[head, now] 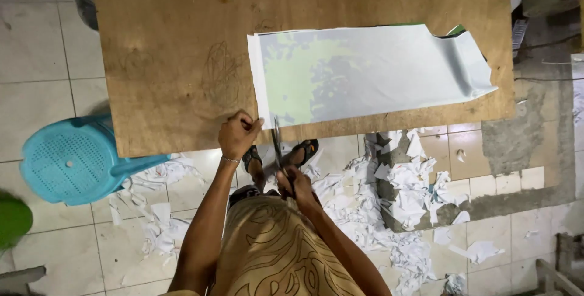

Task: The person uses scissors to manually cut out garment pattern pieces from a large sheet of printed fabric on a wooden table.

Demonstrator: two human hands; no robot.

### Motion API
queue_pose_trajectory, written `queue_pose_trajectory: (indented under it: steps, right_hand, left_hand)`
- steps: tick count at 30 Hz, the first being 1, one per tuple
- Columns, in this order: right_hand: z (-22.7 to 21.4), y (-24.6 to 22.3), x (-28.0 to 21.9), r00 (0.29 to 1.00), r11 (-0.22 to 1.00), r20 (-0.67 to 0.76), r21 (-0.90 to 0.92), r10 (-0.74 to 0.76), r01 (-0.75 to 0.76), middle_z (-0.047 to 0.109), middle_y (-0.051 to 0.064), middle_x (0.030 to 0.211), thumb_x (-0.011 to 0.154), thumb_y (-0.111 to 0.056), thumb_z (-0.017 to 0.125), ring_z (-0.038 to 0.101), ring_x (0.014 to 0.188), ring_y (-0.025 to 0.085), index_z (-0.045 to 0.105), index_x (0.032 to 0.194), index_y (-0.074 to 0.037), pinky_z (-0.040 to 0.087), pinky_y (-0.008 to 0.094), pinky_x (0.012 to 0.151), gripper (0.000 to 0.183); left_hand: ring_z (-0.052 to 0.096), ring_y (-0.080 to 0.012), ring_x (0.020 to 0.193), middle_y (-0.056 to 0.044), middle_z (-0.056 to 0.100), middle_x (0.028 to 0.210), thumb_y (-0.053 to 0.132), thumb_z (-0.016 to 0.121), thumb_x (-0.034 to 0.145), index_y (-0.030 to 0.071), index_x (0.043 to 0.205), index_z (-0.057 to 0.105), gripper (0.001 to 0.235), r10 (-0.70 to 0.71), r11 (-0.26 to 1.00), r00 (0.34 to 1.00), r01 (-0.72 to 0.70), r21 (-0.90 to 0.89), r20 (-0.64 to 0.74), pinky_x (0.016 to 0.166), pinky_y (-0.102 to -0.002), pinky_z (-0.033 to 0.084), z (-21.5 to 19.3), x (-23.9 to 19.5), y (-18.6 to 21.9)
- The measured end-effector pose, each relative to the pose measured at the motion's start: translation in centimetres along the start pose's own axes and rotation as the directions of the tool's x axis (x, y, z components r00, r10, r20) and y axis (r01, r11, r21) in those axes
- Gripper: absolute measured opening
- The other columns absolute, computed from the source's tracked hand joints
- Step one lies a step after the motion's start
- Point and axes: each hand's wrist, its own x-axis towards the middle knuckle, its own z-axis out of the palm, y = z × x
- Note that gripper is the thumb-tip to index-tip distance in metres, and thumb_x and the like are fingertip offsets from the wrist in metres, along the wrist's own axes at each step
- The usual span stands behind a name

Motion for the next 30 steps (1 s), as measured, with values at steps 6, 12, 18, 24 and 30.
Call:
queue_pose_trajectory:
  steps: [6, 12, 18, 24, 30]
  right_hand:
    - [1.1, 3.3, 4.1, 0.989, 0.994, -0.111, 0.032, -0.098, 0.103, 0.057, 0.012, 0.056, 0.091, -0.03, 0.086, 0.057, 0.044, 0.02, 0.063, 0.1, 0.004, 0.047, 0.03, 0.04, 0.042]
    - [1.8, 2.5, 3.5, 0.971, 0.987, -0.179, -0.008, -0.159, 0.16, 0.055, 0.011, 0.051, 0.086, -0.025, 0.091, 0.055, 0.041, 0.017, 0.06, 0.089, -0.002, 0.042, 0.029, 0.037, 0.039]
    - [1.9, 0.4, 2.8, 0.968, 0.996, -0.24, -0.07, -0.074, 0.059, 0.057, 0.014, 0.047, 0.077, -0.022, 0.096, 0.055, 0.036, 0.019, 0.066, 0.083, -0.005, 0.042, 0.028, 0.034, 0.035]
    - [2.0, -0.2, 5.4, 0.988, 0.995, -0.126, -0.017, 0.092, -0.095, 0.058, 0.009, 0.064, 0.084, -0.058, 0.089, 0.06, 0.051, 0.018, 0.06, 0.109, 0.001, 0.054, 0.029, 0.044, 0.07]
    - [3.4, -3.6, 4.7, 0.986, 0.992, -0.124, -0.047, 0.114, -0.121, 0.055, 0.008, 0.061, 0.087, -0.052, 0.086, 0.059, 0.047, 0.017, 0.056, 0.094, -0.006, 0.053, 0.027, 0.039, 0.056]
  left_hand:
    - [0.077, -0.0267, 0.085, 0.004, 0.077, 0.079, 0.047, 0.08, 0.077, 0.025, 0.084, 0.06, 0.031, 0.0, 0.995, 1.0, -0.001, 0.098, 0.009, 0.078, -0.044, 0.061, -0.1, -0.3, 0.5]
    - [0.076, -0.0288, 0.084, 0.002, 0.077, 0.078, 0.042, 0.081, 0.076, 0.023, 0.083, 0.06, 0.029, 0.014, 0.996, 0.999, -0.01, 0.092, -0.041, 0.078, -0.045, 0.061, 0.1, -0.7, 0.5]
    - [0.076, -0.0293, 0.085, 0.003, 0.076, 0.078, 0.046, 0.081, 0.076, 0.024, 0.082, 0.06, 0.031, 0.033, 0.994, 0.999, -0.028, 0.105, -0.042, 0.078, -0.045, 0.061, 0.1, -0.6, 0.5]
    - [0.076, -0.0303, 0.083, 0.0, 0.076, 0.075, 0.042, 0.082, 0.076, 0.022, 0.081, 0.059, 0.03, 0.028, 0.998, 0.999, -0.026, 0.056, -0.039, 0.077, -0.044, 0.06, -0.2, -0.6, 0.9]
    - [0.076, -0.0308, 0.082, -0.001, 0.076, 0.072, 0.041, 0.082, 0.076, 0.022, 0.082, 0.061, 0.029, 0.018, 0.999, 0.998, -0.015, 0.049, -0.062, 0.076, -0.045, 0.06, 0.1, -0.6, 0.4]
